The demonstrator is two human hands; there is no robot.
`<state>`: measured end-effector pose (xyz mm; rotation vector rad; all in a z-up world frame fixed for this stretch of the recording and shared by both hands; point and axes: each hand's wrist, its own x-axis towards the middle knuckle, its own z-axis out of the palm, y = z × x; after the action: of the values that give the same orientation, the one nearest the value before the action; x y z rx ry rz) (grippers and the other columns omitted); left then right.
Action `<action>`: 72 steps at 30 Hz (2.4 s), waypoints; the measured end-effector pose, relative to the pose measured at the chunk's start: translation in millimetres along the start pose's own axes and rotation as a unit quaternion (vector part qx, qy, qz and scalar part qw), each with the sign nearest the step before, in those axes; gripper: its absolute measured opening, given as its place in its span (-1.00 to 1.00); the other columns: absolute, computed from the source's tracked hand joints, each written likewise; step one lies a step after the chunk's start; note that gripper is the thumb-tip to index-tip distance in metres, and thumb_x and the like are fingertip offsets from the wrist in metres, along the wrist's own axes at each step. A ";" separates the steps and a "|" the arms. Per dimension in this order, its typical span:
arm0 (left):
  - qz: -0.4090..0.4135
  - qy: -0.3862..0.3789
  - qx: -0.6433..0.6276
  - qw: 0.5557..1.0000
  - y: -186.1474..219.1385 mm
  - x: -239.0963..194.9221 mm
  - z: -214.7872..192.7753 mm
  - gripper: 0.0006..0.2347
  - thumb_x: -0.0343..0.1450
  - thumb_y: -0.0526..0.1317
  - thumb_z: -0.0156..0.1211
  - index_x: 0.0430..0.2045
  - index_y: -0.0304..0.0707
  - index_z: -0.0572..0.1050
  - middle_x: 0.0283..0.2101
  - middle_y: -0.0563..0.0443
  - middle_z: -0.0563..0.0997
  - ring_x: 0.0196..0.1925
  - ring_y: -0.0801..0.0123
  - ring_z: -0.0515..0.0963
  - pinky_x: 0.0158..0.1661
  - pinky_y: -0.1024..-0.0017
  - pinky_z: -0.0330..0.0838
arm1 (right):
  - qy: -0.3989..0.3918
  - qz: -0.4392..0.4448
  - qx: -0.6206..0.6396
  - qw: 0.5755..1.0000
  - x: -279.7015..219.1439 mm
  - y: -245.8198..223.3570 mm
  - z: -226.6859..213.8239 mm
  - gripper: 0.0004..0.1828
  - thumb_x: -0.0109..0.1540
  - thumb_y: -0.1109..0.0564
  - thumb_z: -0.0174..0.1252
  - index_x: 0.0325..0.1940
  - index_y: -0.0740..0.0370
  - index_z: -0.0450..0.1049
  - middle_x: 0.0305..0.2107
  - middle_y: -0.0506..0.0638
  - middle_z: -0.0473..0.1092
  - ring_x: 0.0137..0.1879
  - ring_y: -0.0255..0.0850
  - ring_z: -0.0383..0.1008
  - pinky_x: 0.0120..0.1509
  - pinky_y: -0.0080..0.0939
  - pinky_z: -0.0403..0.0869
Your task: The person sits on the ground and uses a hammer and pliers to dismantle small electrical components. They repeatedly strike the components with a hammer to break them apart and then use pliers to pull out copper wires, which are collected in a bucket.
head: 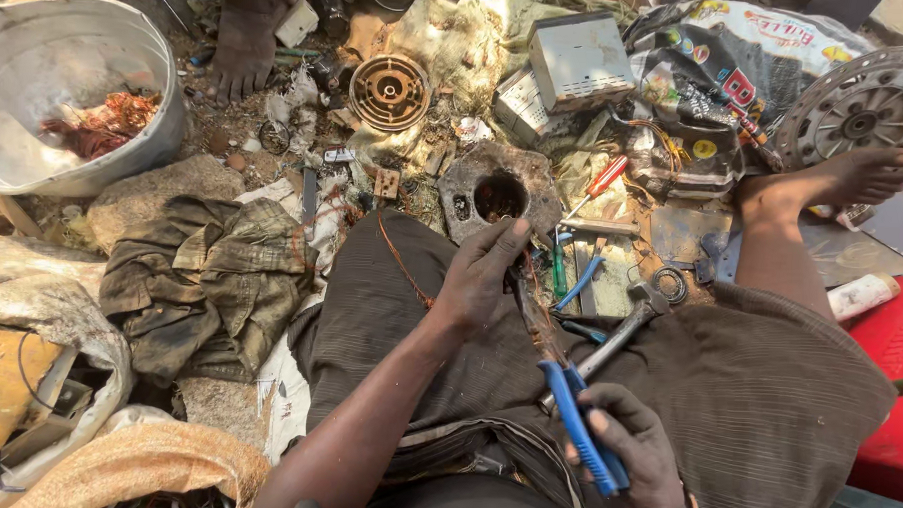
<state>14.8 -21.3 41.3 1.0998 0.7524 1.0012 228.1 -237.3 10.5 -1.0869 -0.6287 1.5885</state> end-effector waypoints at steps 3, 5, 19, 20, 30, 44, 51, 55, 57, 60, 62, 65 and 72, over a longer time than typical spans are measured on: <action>0.036 0.040 0.022 0.998 10.5 -8.5 -0.7 -0.61 0.62 0.06 0.02 -0.39 -0.32 0.50 -0.45 0.21 0.32 -0.40 0.59 0.27 -0.36 0.53 0.23 | -0.058 0.024 -0.061 0.996 -6.5 14.5 15.8 -0.55 0.28 0.10 0.26 0.15 0.45 0.42 -0.18 0.31 0.51 -0.22 -0.05 0.63 -0.16 -0.08 0.63; 0.014 0.016 -0.040 0.999 20.8 -15.5 3.0 -0.62 0.62 0.06 0.03 -0.44 -0.29 0.44 -0.51 0.22 0.30 -0.51 0.60 0.24 -0.50 0.53 0.18 | -0.108 0.059 -0.100 0.987 -12.4 12.8 22.5 -0.57 0.28 0.06 0.28 0.09 0.45 0.47 -0.26 0.27 0.56 -0.23 -0.09 0.63 -0.17 -0.13 0.60; 0.005 -0.070 0.113 0.991 56.2 -48.0 49.0 -0.63 0.51 0.06 0.18 -0.35 -0.34 0.64 -0.55 0.24 0.43 -0.48 0.67 0.33 -0.47 0.58 0.18 | 0.013 0.119 -0.147 0.982 -39.7 -34.9 34.0 -0.18 0.24 -0.07 0.05 0.58 0.16 0.10 -0.29 0.01 0.49 -0.25 -0.27 0.49 -0.13 -0.22 0.57; 0.005 -0.078 0.118 0.990 55.5 -49.0 50.7 -0.62 0.51 0.07 0.18 -0.34 -0.34 0.65 -0.55 0.24 0.41 -0.47 0.67 0.32 -0.46 0.58 0.17 | -0.016 0.064 -0.173 0.983 -38.4 -38.4 35.6 -0.23 0.31 -0.08 0.05 0.55 0.26 0.09 -0.16 0.04 0.48 -0.09 -0.26 0.49 -0.01 -0.22 0.54; 0.018 -0.074 0.176 0.981 56.8 -54.8 55.7 -0.60 0.48 0.08 0.18 -0.21 -0.38 0.64 -0.45 0.16 0.57 -0.37 0.61 0.46 -0.36 0.56 0.36 | -0.057 0.081 -0.115 0.988 -32.0 -54.7 47.0 -0.31 0.34 -0.13 0.05 0.47 0.27 0.23 -0.33 0.11 0.55 -0.30 -0.24 0.47 -0.28 -0.29 0.48; 0.073 -0.100 0.292 0.948 62.4 -53.8 49.1 -0.67 0.50 0.01 0.18 -0.24 -0.32 0.65 -0.37 0.04 0.64 -0.40 0.50 0.58 -0.38 0.47 0.45 | -0.047 0.114 -0.076 0.989 -30.6 -55.7 52.7 -0.27 0.30 -0.17 0.05 0.43 0.32 0.24 -0.34 0.16 0.55 -0.21 -0.09 0.63 -0.14 -0.11 0.66; 0.086 -0.139 0.328 0.930 56.3 -47.7 44.2 -0.63 0.61 -0.01 -0.01 -0.37 -0.37 0.55 -0.51 -0.11 0.53 -0.46 0.27 0.53 -0.38 0.30 0.40 | -0.095 0.123 0.072 0.985 -31.4 -28.3 59.3 -0.34 0.36 -0.21 0.02 0.25 0.45 0.23 -0.40 0.13 0.41 -0.40 -0.20 0.42 -0.38 -0.23 0.48; 0.195 -0.205 0.316 0.905 47.7 -41.5 34.7 -0.65 0.65 -0.04 -0.10 -0.28 -0.39 0.49 -0.42 -0.16 0.50 -0.40 0.05 0.53 -0.32 0.20 0.39 | -0.204 0.185 0.297 0.914 -38.7 -20.6 70.7 -0.33 0.34 -0.25 -0.02 0.33 0.28 0.20 -0.42 0.06 0.35 -0.46 -0.25 0.36 -0.41 -0.27 0.42; 0.197 -0.218 0.315 0.903 45.9 -40.9 35.6 -0.65 0.65 -0.04 -0.10 -0.29 -0.39 0.49 -0.43 -0.17 0.50 -0.40 0.01 0.54 -0.33 0.18 0.38 | -0.205 0.200 0.346 0.893 -43.3 -19.9 73.5 -0.35 0.33 -0.26 -0.03 0.32 0.23 0.20 -0.43 0.04 0.33 -0.46 -0.27 0.33 -0.42 -0.30 0.39; 0.180 -0.209 0.338 0.900 55.1 -44.0 43.1 -0.64 0.63 -0.03 -0.09 -0.31 -0.38 0.50 -0.45 -0.16 0.52 -0.41 0.03 0.55 -0.35 0.17 0.38 | -0.132 0.157 0.197 0.959 -45.7 -17.6 69.2 -0.38 0.38 -0.23 -0.01 0.24 0.36 0.27 -0.46 0.07 0.34 -0.47 -0.23 0.34 -0.42 -0.26 0.39; 0.158 -0.191 0.389 0.887 70.5 -45.6 49.4 -0.63 0.64 -0.02 -0.07 -0.38 -0.38 0.47 -0.46 -0.18 0.51 -0.41 0.02 0.53 -0.35 0.16 0.37 | -0.017 0.076 -0.098 0.992 -45.7 -12.5 63.4 -0.38 0.36 -0.23 0.01 0.23 0.36 0.32 -0.50 0.05 0.38 -0.47 -0.23 0.40 -0.39 -0.23 0.41; 0.047 -0.044 0.425 0.903 102.8 -37.1 47.5 -0.61 0.56 0.04 -0.08 -0.45 -0.33 0.47 -0.58 -0.09 0.53 -0.54 0.23 0.58 -0.47 0.22 0.42 | 0.136 -0.009 -0.448 0.884 -47.9 -3.5 53.1 -0.36 0.27 -0.24 0.03 0.29 0.22 0.35 -0.50 0.00 0.45 -0.40 -0.25 0.49 -0.27 -0.19 0.43; 0.075 -0.061 0.358 0.929 100.4 -25.1 17.1 -0.53 0.61 0.09 -0.11 -0.46 -0.41 0.45 -0.59 0.01 0.38 -0.53 0.38 0.35 -0.46 0.30 0.26 | 0.001 0.008 -0.278 0.960 -55.8 1.5 34.0 -0.35 0.39 -0.23 0.03 0.34 0.34 0.36 -0.14 0.05 0.52 0.06 -0.22 0.43 0.13 -0.13 0.38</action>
<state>-6.9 -37.9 142.6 1.8567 0.9755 0.7812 198.7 -286.0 42.7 -1.5020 -1.1097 1.4552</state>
